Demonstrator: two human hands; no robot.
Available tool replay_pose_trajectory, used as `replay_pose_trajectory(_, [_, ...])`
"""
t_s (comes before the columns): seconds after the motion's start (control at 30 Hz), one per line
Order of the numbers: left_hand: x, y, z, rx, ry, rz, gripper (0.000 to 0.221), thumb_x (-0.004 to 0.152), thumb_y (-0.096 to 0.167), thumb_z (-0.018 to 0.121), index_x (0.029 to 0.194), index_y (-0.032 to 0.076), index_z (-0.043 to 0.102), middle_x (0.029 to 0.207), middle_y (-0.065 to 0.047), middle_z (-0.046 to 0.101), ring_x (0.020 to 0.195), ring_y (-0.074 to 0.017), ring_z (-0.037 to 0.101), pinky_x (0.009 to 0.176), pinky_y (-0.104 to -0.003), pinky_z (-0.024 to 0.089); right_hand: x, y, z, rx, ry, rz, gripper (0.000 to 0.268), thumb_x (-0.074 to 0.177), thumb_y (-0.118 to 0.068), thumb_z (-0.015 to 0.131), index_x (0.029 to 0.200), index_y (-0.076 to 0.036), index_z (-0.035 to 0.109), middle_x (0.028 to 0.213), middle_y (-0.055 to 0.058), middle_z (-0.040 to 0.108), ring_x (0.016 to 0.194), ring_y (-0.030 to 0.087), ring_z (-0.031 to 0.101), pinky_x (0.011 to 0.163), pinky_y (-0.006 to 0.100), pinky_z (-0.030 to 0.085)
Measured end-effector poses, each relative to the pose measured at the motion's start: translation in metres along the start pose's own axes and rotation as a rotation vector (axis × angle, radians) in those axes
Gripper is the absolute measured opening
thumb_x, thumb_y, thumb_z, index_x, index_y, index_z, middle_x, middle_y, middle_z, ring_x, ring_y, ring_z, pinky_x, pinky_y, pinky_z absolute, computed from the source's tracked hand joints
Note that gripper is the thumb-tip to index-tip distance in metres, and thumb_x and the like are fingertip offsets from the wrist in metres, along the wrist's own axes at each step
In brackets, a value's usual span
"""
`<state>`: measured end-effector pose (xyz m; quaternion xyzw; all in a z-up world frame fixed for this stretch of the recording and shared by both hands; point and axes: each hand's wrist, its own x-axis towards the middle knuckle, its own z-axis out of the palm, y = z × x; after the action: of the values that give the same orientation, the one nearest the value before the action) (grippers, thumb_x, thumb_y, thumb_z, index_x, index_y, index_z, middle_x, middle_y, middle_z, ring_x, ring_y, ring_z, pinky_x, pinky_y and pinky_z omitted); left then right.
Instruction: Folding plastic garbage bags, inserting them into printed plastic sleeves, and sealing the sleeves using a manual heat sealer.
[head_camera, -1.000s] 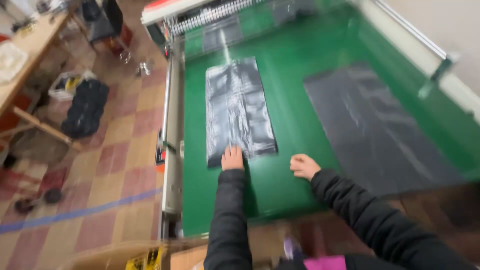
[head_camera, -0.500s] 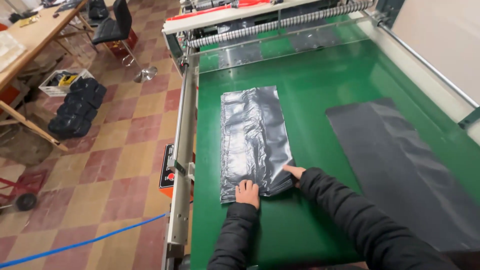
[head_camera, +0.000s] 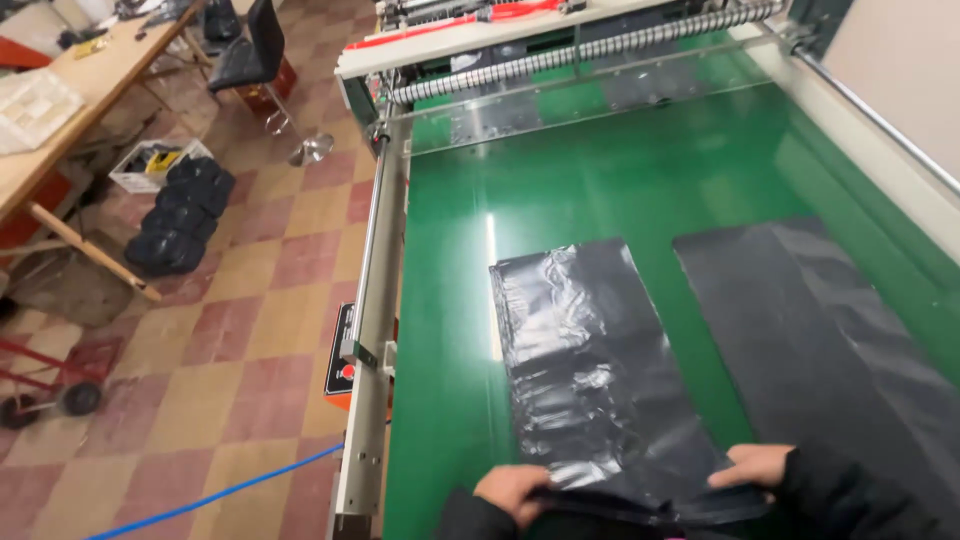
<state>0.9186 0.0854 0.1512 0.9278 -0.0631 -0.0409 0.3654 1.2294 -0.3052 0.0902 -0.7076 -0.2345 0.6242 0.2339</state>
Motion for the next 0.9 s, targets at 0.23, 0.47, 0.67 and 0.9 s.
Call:
replay_pose_trajectory(0.23, [0.12, -0.081, 0.011, -0.302, 0.387, -0.273, 0.022, 0.089, 0.023, 0.075, 0.105, 0.009, 0.069, 0.083, -0.014, 0.073, 0.077, -0.0279, 0.072, 0.072, -0.036, 0.055, 0.058, -0.116, -0.139, -0.504, 0.816, -0.393, 0.041, 0.081, -0.051, 0.072, 0.085, -0.011, 0.076, 0.078, 0.008, 0.074, 0.071, 0.024, 0.069, 0.064, 0.04, 0.055])
replay_pose_trajectory(0.47, [0.124, -0.12, 0.052, -0.37, 0.619, -0.5, 0.022, 0.088, 0.025, 0.075, 0.099, 0.007, 0.068, 0.079, -0.014, 0.073, 0.069, -0.026, 0.071, 0.069, -0.035, 0.056, 0.181, -0.243, -0.208, -0.713, 1.04, -0.531, 0.073, 0.068, -0.041, 0.085, 0.127, -0.005, 0.06, 0.125, 0.018, 0.06, 0.115, 0.038, 0.057, 0.095, 0.047, 0.048])
replay_pose_trajectory(0.67, [0.111, -0.122, 0.038, -0.266, 0.541, -0.369, 0.024, 0.088, 0.017, 0.071, 0.108, 0.006, 0.065, 0.089, -0.02, 0.071, 0.087, -0.0384, 0.071, 0.077, -0.041, 0.055, 0.189, -0.288, -0.228, -0.924, 0.901, -0.085, 0.087, 0.054, -0.051, 0.094, 0.123, -0.01, 0.061, 0.127, 0.013, 0.057, 0.125, 0.035, 0.051, 0.1, 0.047, 0.046])
replay_pose_trajectory(0.9, [0.121, -0.078, 0.009, -0.168, 0.595, -0.4, 0.017, 0.091, 0.018, 0.069, 0.104, 0.007, 0.066, 0.094, -0.02, 0.072, 0.089, -0.042, 0.069, 0.077, -0.044, 0.056, 0.236, -0.244, -0.255, -0.776, 0.854, -0.225, 0.085, 0.049, -0.047, 0.097, 0.114, -0.005, 0.063, 0.112, 0.018, 0.066, 0.105, 0.039, 0.064, 0.084, 0.047, 0.053])
